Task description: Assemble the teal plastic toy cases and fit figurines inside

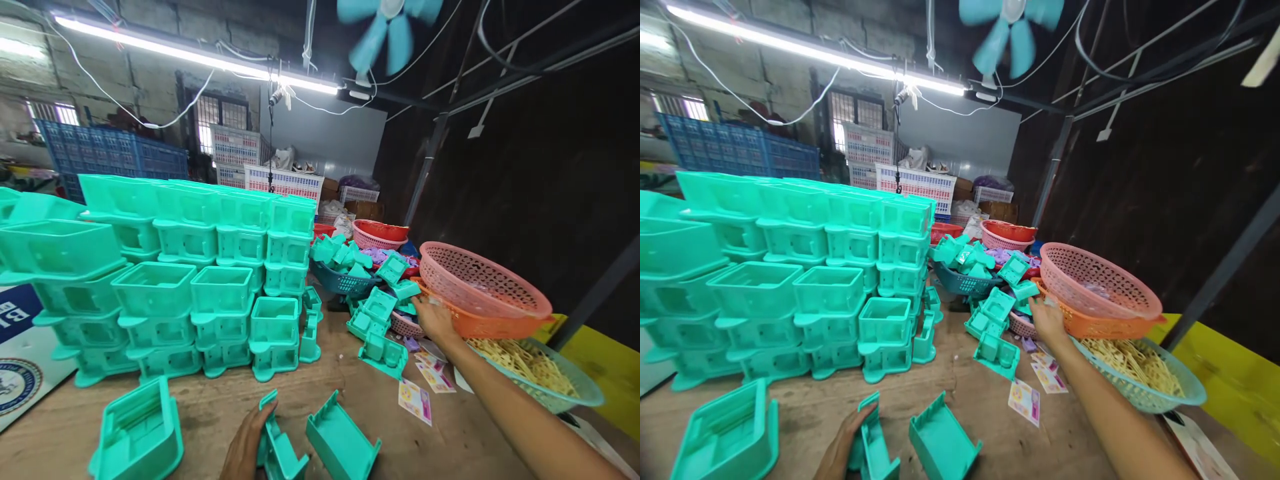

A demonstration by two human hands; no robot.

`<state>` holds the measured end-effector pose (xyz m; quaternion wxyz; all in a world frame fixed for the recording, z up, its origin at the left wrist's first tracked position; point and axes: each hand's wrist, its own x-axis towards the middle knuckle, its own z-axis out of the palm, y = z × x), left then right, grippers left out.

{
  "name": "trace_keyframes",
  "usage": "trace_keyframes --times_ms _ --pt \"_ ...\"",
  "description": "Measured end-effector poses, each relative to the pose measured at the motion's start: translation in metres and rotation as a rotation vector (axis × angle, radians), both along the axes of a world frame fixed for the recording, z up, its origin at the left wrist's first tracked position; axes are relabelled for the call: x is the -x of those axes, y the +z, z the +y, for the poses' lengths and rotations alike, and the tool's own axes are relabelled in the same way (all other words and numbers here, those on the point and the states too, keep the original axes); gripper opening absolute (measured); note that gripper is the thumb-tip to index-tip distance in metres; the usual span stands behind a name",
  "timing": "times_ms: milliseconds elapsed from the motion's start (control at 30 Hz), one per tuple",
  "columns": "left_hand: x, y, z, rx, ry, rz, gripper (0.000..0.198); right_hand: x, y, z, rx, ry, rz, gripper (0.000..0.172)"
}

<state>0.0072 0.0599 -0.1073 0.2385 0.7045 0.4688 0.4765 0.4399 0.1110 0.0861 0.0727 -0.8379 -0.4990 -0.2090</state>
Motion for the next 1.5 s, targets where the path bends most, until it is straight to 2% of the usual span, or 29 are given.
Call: trace_keyframes --times_ms 67,133,233,333,433,500,600,700,900,1033,1100,1233,1367,1500 --pt "0.002 -0.004 0.0 -0.01 -0.003 0.017 0.07 -0.004 -0.005 -0.006 -0.007 0.013 -0.022 0.016" --pt "0.008 -0.008 0.0 -0.049 -0.062 0.044 0.078 -0.004 -0.013 -0.019 -0.043 0.046 -0.045 0.014" --pt "0.02 -0.007 -0.005 -0.117 -0.181 0.121 0.091 0.002 -0.027 -0.054 -0.131 0.112 -0.069 0.023" --pt "0.025 0.006 -0.012 -0.108 -0.207 0.16 0.088 0.014 -0.048 -0.103 -0.21 0.167 -0.068 0.032" --pt "0.023 0.028 -0.02 -0.056 -0.196 0.107 0.084 0.027 -0.077 -0.15 -0.245 0.206 -0.035 0.034" --pt "0.023 0.042 -0.025 0.01 -0.233 0.071 0.085 0.035 -0.098 -0.175 -0.239 0.238 0.009 0.033" --pt "0.03 0.057 -0.033 0.142 -0.336 0.04 0.094 0.052 -0.126 -0.198 -0.227 0.305 0.094 0.041" --pt "0.041 0.064 -0.039 0.253 -0.429 0.016 0.104 0.082 -0.138 -0.204 -0.245 0.346 0.201 0.058" --pt "0.051 0.069 -0.041 0.338 -0.458 -0.02 0.107 0.158 -0.133 -0.173 -0.135 0.577 0.568 0.058" --pt "0.054 0.069 -0.041 0.345 -0.469 -0.038 0.11 0.176 -0.129 -0.157 -0.003 0.771 0.657 0.045" --pt "0.056 0.068 -0.041 0.346 -0.466 -0.045 0.111 0.175 -0.13 -0.155 0.035 0.866 0.596 0.041" --pt "0.056 0.066 -0.042 0.315 -0.462 -0.062 0.11 0.169 -0.129 -0.155 -0.027 0.973 0.429 0.036" --pt "0.056 0.067 -0.043 0.295 -0.478 -0.071 0.109 0.166 -0.108 -0.156 -0.05 1.018 0.324 0.024" --pt "0.055 0.066 -0.044 0.283 -0.463 -0.067 0.111 0.171 -0.09 -0.157 -0.039 1.081 0.015 0.033"
